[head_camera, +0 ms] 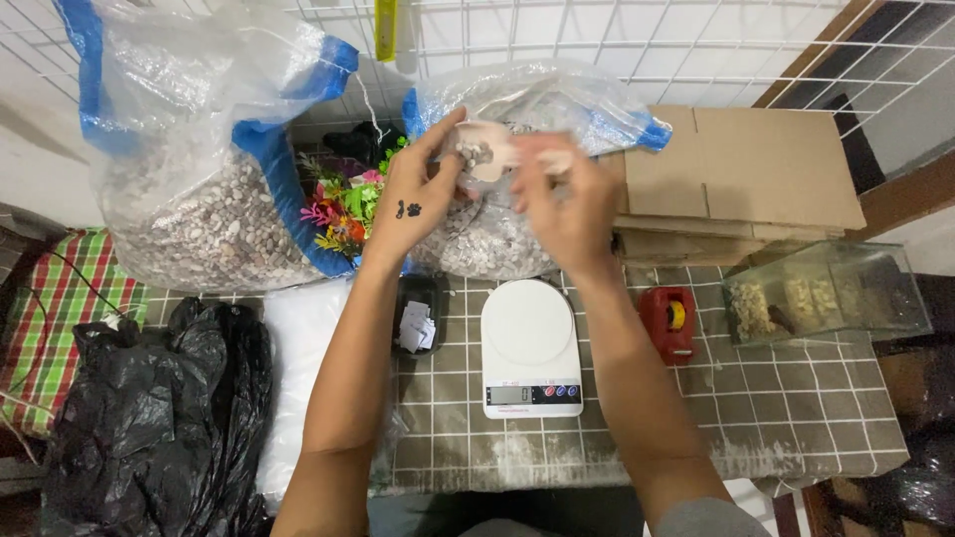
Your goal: Scooping granular aquarium substrate from a large bag into a smaller bag on a digital scale
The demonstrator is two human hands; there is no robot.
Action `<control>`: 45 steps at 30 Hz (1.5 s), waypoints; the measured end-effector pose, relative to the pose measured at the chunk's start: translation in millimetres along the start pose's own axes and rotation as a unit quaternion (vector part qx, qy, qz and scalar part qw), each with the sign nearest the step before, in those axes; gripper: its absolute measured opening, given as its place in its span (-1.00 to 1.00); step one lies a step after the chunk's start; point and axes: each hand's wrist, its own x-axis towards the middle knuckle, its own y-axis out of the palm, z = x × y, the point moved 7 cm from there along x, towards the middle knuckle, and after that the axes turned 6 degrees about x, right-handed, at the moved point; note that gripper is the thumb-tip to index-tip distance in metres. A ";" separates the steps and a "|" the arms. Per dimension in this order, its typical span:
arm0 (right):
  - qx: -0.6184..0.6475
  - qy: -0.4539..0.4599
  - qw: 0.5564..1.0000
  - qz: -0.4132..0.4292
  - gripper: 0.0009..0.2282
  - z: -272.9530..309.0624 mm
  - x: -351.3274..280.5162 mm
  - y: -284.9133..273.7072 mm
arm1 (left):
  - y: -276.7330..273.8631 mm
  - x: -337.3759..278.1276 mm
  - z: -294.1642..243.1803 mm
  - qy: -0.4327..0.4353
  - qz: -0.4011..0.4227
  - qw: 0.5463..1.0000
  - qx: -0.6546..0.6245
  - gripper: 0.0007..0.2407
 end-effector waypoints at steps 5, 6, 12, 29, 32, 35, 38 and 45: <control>-0.056 -0.104 0.993 0.016 -0.91 26.3 -0.2 2.9 | -7.8 2.8 -0.4 0.010 -0.030 0.999 0.036 -0.58; -0.059 -0.101 0.992 -0.044 -0.91 8.6 -7.1 -5.6 | -10.0 2.5 -0.4 0.013 -0.040 0.998 0.045 -0.58; -0.100 0.095 0.990 -0.036 -0.82 -64.5 -13.3 -14.0 | -22.3 3.3 -12.0 0.025 -0.093 0.992 0.088 -0.63; 0.192 0.365 0.899 -0.148 -0.79 -117.4 -36.6 -12.8 | -24.2 1.3 -7.5 -0.047 -0.041 0.994 0.092 -0.60; 0.231 0.344 0.892 -0.183 -0.77 -114.2 -30.7 -22.1 | -24.8 0.6 -10.5 -0.033 -0.026 0.997 0.069 -0.62; 0.204 0.304 0.909 -0.197 -0.78 -94.1 -19.4 -35.4 | -22.3 -0.1 -12.9 -0.020 0.009 0.999 0.038 -0.60; 0.171 0.262 0.925 -0.216 -0.78 -68.9 -8.0 -45.5 | -19.0 0.2 -6.6 0.005 0.029 0.999 0.040 -0.57; 0.164 0.259 0.922 -0.237 -0.73 -20.0 5.8 -45.9 | -8.2 -0.3 4.0 0.004 0.056 0.998 0.036 -0.53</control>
